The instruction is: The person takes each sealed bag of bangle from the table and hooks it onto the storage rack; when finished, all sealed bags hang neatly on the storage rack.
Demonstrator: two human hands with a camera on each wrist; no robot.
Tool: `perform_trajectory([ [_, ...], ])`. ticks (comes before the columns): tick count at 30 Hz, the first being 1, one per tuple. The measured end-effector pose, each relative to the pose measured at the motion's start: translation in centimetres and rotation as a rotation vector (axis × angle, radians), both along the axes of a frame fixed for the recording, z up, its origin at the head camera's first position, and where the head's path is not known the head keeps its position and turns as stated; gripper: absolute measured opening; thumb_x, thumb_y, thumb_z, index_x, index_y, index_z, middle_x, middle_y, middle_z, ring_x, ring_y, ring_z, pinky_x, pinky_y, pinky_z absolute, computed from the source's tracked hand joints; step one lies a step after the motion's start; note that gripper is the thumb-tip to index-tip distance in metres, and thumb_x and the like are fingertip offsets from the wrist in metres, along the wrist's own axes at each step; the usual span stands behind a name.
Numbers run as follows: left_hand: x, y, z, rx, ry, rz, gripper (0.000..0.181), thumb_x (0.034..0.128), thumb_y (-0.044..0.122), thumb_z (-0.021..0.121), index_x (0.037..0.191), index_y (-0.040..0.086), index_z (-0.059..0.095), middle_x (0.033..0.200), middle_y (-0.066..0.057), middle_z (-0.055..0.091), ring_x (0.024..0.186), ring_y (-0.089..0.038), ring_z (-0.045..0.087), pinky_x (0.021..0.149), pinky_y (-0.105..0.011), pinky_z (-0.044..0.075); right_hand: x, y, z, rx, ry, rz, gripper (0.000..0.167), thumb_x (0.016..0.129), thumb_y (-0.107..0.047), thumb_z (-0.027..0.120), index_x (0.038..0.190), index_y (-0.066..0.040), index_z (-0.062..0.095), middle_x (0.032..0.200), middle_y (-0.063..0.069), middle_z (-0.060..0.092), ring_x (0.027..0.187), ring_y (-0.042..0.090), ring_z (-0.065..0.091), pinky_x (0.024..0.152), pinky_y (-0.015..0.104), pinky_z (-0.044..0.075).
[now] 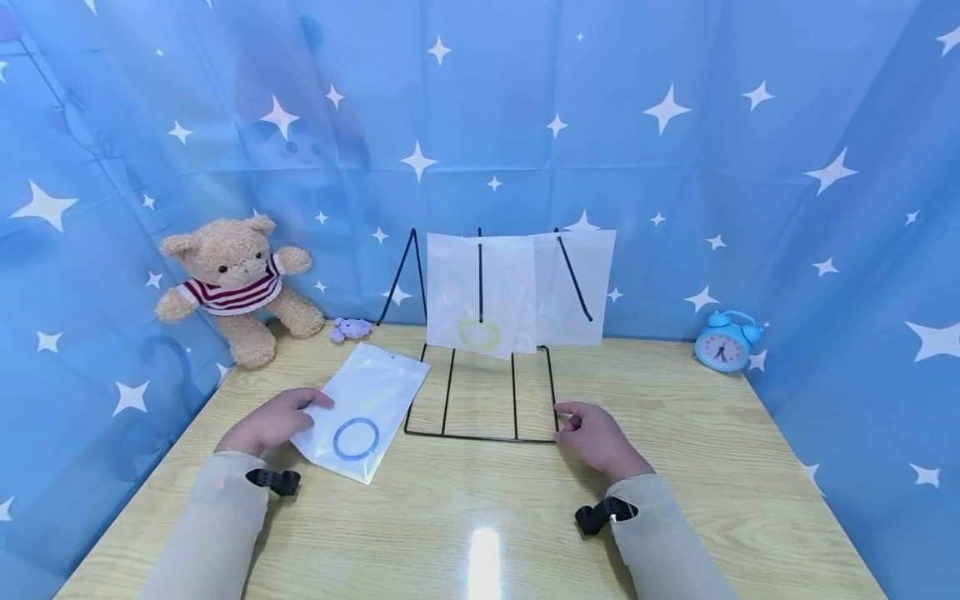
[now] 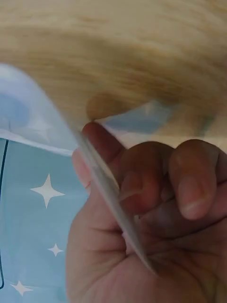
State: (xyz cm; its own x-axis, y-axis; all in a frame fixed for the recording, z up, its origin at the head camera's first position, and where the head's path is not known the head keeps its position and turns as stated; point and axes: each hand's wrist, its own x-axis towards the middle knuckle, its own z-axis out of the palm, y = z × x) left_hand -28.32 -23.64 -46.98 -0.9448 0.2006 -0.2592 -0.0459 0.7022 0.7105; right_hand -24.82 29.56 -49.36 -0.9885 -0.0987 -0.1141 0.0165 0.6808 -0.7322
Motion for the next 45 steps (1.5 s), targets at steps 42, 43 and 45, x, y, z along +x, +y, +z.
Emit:
perform_trajectory([
  [42, 0.0, 0.0, 0.5, 0.618, 0.325, 0.273, 0.03, 0.1025, -0.005, 0.052, 0.126, -0.006, 0.07, 0.116, 0.024, 0.063, 0.12, -0.005, 0.049, 0.104, -0.023, 0.037, 0.1, -0.1, 0.2, -0.013, 0.003, 0.016, 0.055, 0.096, -0.01, 0.072, 0.148, 0.003, 0.057, 0.092, 0.006, 0.064, 0.075, 0.02, 0.053, 0.06, 0.03, 0.042],
  [43, 0.1, 0.0, 0.5, 0.624, 0.324, 0.28, 0.03, 0.1024, -0.005, 0.052, 0.126, -0.005, 0.071, 0.116, 0.024, 0.063, 0.12, -0.005, 0.049, 0.104, -0.023, 0.036, 0.1, -0.1, 0.1, -0.016, 0.005, 0.016, 0.055, 0.096, -0.01, 0.072, 0.148, 0.003, 0.057, 0.092, 0.006, 0.064, 0.075, 0.02, 0.053, 0.06, 0.03, 0.042],
  [45, 0.0, 0.0, 0.5, 0.639, 0.32, 0.299, 0.03, 0.1015, -0.006, 0.052, 0.124, -0.004, 0.072, 0.116, 0.023, 0.064, 0.119, -0.006, 0.049, 0.104, -0.024, 0.036, 0.1, 0.0, 0.1, -0.02, 0.006, 0.016, 0.055, 0.096, -0.01, 0.072, 0.148, 0.003, 0.057, 0.092, 0.006, 0.064, 0.075, 0.02, 0.053, 0.06, 0.03, 0.042],
])
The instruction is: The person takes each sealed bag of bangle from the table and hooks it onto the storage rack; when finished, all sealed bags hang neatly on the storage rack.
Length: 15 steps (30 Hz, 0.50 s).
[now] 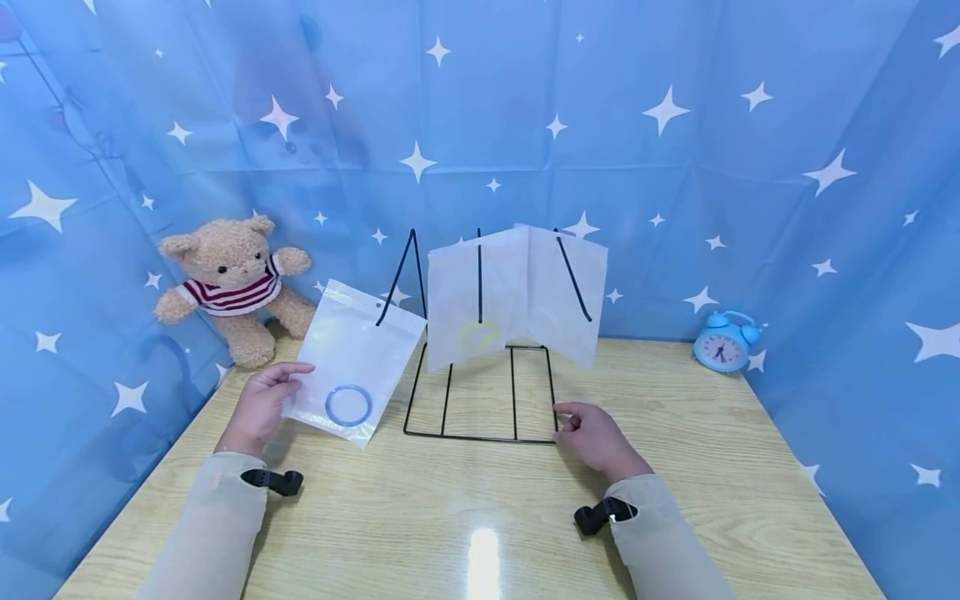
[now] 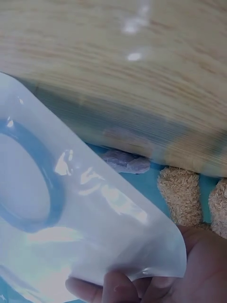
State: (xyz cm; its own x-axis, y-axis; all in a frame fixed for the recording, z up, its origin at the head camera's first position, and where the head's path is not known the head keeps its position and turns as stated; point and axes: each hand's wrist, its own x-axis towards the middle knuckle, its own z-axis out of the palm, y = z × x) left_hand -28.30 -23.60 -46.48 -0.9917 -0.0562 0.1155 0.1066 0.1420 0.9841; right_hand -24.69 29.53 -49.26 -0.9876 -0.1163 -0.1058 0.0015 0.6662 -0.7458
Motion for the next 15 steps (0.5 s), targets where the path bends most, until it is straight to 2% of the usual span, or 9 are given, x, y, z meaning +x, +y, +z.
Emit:
perform_trajectory([
  [5, -0.15, -0.02, 0.06, 0.026, -0.015, 0.054, 0.032, 0.1003, -0.007, 0.052, 0.126, -0.004, 0.071, 0.115, 0.022, 0.065, 0.117, -0.007, 0.049, 0.105, -0.025, 0.034, -0.03, 0.03, 0.0, -0.011, -0.009, -0.001, 0.056, 0.097, -0.01, 0.072, 0.148, 0.003, 0.056, 0.093, 0.006, 0.063, 0.075, 0.021, 0.052, 0.06, 0.03, 0.042],
  [9, -0.16, 0.04, 0.17, 0.037, -0.004, 0.091, 0.032, 0.1004, -0.007, 0.051, 0.126, -0.005, 0.07, 0.112, 0.018, 0.063, 0.111, -0.011, 0.047, 0.101, -0.025, 0.035, -0.02, 0.06, 0.03, -0.015, -0.012, 0.001, 0.057, 0.097, -0.01, 0.072, 0.149, 0.003, 0.055, 0.093, 0.007, 0.063, 0.076, 0.021, 0.052, 0.06, 0.03, 0.042],
  [15, -0.2, 0.03, 0.04, 0.076, 0.028, 0.081, 0.032, 0.0991, -0.01, 0.052, 0.116, 0.001, 0.077, 0.108, 0.018, 0.064, 0.107, -0.012, 0.047, 0.095, -0.023, 0.039, -0.1, 0.14, -0.13, -0.011, -0.008, -0.002, 0.056, 0.096, -0.01, 0.072, 0.148, 0.003, 0.056, 0.093, 0.006, 0.063, 0.077, 0.021, 0.053, 0.062, 0.03, 0.043],
])
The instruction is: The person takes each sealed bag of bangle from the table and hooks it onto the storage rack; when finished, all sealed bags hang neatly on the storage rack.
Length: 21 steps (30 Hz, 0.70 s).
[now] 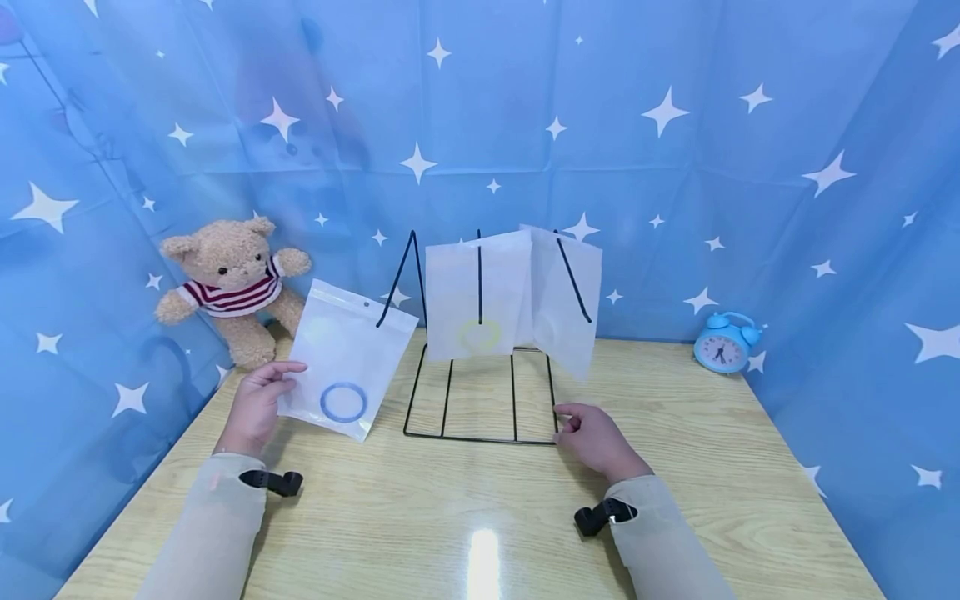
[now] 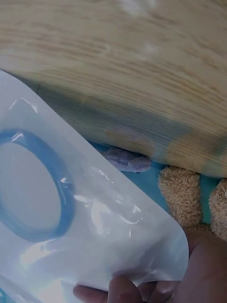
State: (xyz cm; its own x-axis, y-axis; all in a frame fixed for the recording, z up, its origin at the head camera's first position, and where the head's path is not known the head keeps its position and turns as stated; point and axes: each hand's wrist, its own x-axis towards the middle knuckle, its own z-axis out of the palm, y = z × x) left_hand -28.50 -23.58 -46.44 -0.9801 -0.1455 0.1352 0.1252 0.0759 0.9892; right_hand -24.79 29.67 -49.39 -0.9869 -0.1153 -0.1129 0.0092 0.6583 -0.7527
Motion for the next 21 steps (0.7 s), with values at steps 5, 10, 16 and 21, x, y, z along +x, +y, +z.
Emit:
perform_trajectory([
  [5, 0.09, 0.07, 0.06, 0.042, 0.011, -0.046, 0.034, 0.0988, -0.011, 0.052, 0.109, 0.007, 0.08, 0.108, 0.02, 0.069, 0.11, -0.011, 0.05, 0.097, -0.025, 0.04, 0.03, 0.0, 0.0, 0.0, -0.003, -0.001, 0.056, 0.097, -0.011, 0.073, 0.148, 0.003, 0.056, 0.094, 0.006, 0.063, 0.078, 0.021, 0.053, 0.063, 0.03, 0.044],
  [10, 0.22, 0.27, 0.13, 0.08, 0.052, -0.109, 0.042, 0.0974, -0.013, 0.052, 0.099, 0.016, 0.082, 0.107, 0.019, 0.071, 0.108, -0.01, 0.052, 0.096, -0.024, 0.042, 0.08, -0.02, 0.16, 0.002, 0.001, 0.006, 0.056, 0.096, -0.01, 0.073, 0.148, 0.004, 0.056, 0.093, 0.006, 0.063, 0.079, 0.021, 0.054, 0.064, 0.03, 0.044],
  [16, 0.38, 0.54, 0.37, 0.112, 0.087, -0.183, 0.045, 0.0963, -0.014, 0.051, 0.093, 0.019, 0.083, 0.103, 0.017, 0.073, 0.108, -0.008, 0.055, 0.096, -0.023, 0.042, 0.06, 0.02, 0.17, 0.003, 0.004, 0.012, 0.056, 0.096, -0.01, 0.072, 0.148, 0.004, 0.056, 0.093, 0.006, 0.063, 0.08, 0.02, 0.054, 0.064, 0.03, 0.045],
  [21, 0.57, 0.63, 0.54, 0.107, 0.08, -0.217, 0.047, 0.096, -0.014, 0.052, 0.092, 0.021, 0.083, 0.101, 0.016, 0.073, 0.108, -0.008, 0.056, 0.098, -0.026, 0.041, 0.14, 0.02, 0.24, 0.004, 0.002, 0.017, 0.057, 0.096, -0.011, 0.073, 0.149, 0.004, 0.055, 0.094, 0.006, 0.063, 0.08, 0.02, 0.054, 0.065, 0.031, 0.044],
])
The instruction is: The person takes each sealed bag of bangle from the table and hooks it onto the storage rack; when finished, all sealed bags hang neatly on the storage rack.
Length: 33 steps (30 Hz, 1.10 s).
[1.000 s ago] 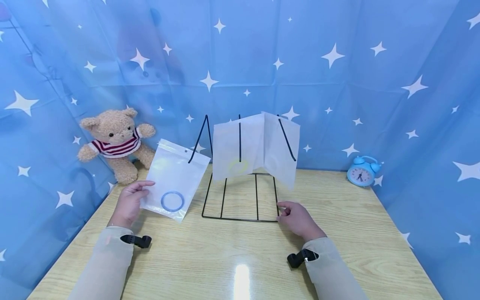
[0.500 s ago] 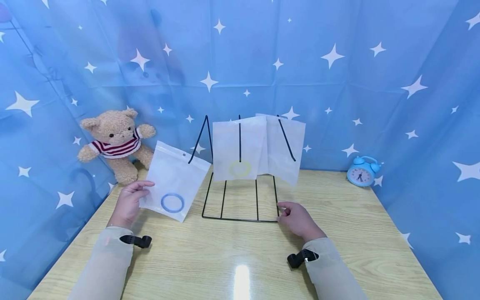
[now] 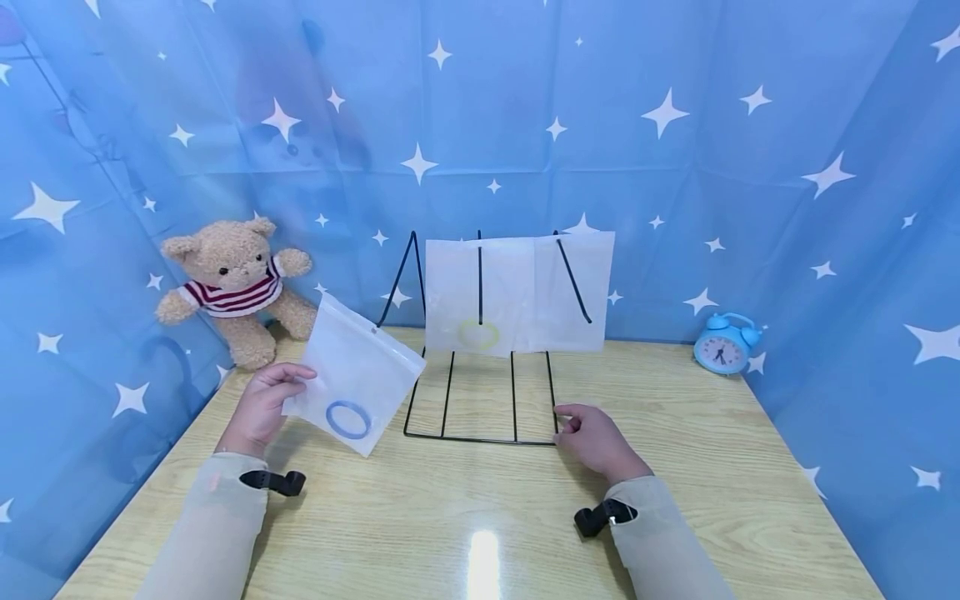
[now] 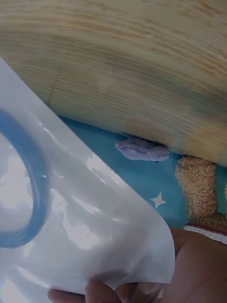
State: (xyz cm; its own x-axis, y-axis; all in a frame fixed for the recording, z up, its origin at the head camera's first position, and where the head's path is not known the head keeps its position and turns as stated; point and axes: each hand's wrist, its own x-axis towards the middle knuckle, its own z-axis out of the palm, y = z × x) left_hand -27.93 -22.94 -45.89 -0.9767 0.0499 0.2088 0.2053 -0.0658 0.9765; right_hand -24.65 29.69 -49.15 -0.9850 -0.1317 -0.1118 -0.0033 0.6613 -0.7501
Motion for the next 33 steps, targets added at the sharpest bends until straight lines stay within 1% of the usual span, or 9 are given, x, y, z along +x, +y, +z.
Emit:
perform_trajectory([
  [4, 0.2, 0.1, 0.2, 0.004, 0.015, -0.01, 0.048, 0.096, -0.014, 0.051, 0.093, 0.021, 0.083, 0.102, 0.016, 0.073, 0.108, -0.008, 0.056, 0.099, -0.027, 0.039, 0.1, 0.0, 0.0, 0.005, 0.0, -0.005, 0.057, 0.096, -0.011, 0.073, 0.148, 0.003, 0.056, 0.094, 0.007, 0.063, 0.08, 0.021, 0.054, 0.065, 0.031, 0.044],
  [7, 0.4, 0.3, 0.4, 0.019, 0.038, -0.021, 0.048, 0.0966, -0.014, 0.05, 0.093, 0.02, 0.083, 0.102, 0.015, 0.073, 0.108, -0.008, 0.057, 0.097, -0.025, 0.04, 0.1, -0.1, 0.1, 0.009, 0.006, -0.005, 0.057, 0.096, -0.012, 0.074, 0.148, 0.004, 0.056, 0.093, 0.006, 0.063, 0.079, 0.02, 0.054, 0.064, 0.031, 0.043],
  [11, 0.5, 0.5, 0.7, 0.044, 0.067, -0.045, 0.05, 0.0971, -0.015, 0.049, 0.092, 0.021, 0.083, 0.103, 0.014, 0.073, 0.106, -0.008, 0.058, 0.093, -0.022, 0.046, 0.1, -0.1, 0.2, 0.008, 0.005, -0.007, 0.057, 0.097, -0.013, 0.074, 0.148, 0.004, 0.056, 0.093, 0.007, 0.063, 0.078, 0.02, 0.053, 0.063, 0.031, 0.042],
  [15, 0.6, 0.8, 0.9, 0.068, 0.095, -0.074, 0.052, 0.0959, -0.017, 0.048, 0.092, 0.022, 0.083, 0.103, 0.013, 0.074, 0.104, -0.007, 0.058, 0.09, -0.021, 0.049, 0.0, -0.1, 0.1, 0.006, -0.005, -0.013, 0.056, 0.097, -0.012, 0.074, 0.148, 0.004, 0.056, 0.093, 0.007, 0.063, 0.077, 0.02, 0.053, 0.062, 0.031, 0.042],
  [18, 0.7, 1.0, 1.2, 0.089, 0.103, -0.095, 0.053, 0.0957, -0.017, 0.048, 0.093, 0.023, 0.083, 0.103, 0.013, 0.073, 0.102, -0.007, 0.058, 0.087, -0.02, 0.051, 0.0, -0.2, 0.0, 0.005, -0.012, -0.024, 0.055, 0.097, -0.011, 0.074, 0.148, 0.002, 0.057, 0.093, 0.007, 0.063, 0.076, 0.019, 0.053, 0.062, 0.03, 0.043],
  [21, 0.7, 1.1, 1.3, 0.104, 0.105, -0.108, 0.054, 0.0959, -0.017, 0.047, 0.093, 0.023, 0.083, 0.103, 0.012, 0.073, 0.102, -0.006, 0.06, 0.084, -0.02, 0.054, 0.0, -0.2, 0.1, 0.009, -0.009, -0.017, 0.056, 0.097, -0.011, 0.073, 0.148, 0.002, 0.057, 0.093, 0.007, 0.063, 0.077, 0.019, 0.053, 0.063, 0.03, 0.043],
  [28, 0.9, 1.5, 1.6, 0.094, 0.129, -0.105, 0.057, 0.0953, -0.018, 0.047, 0.093, 0.026, 0.083, 0.104, 0.014, 0.074, 0.104, -0.005, 0.059, 0.088, -0.02, 0.05, 0.1, -0.2, 0.2, 0.003, 0.006, -0.009, 0.057, 0.096, -0.011, 0.074, 0.148, 0.004, 0.056, 0.093, 0.006, 0.064, 0.078, 0.02, 0.054, 0.063, 0.031, 0.043],
  [33, 1.1, 1.8, 1.7, 0.094, 0.134, -0.104, 0.055, 0.0945, -0.018, 0.048, 0.093, 0.024, 0.083, 0.103, 0.014, 0.075, 0.103, -0.005, 0.058, 0.089, -0.02, 0.048, 0.1, -0.1, 0.2, 0.009, 0.016, -0.004, 0.057, 0.095, -0.011, 0.074, 0.147, 0.005, 0.056, 0.093, 0.006, 0.064, 0.079, 0.02, 0.055, 0.064, 0.031, 0.044],
])
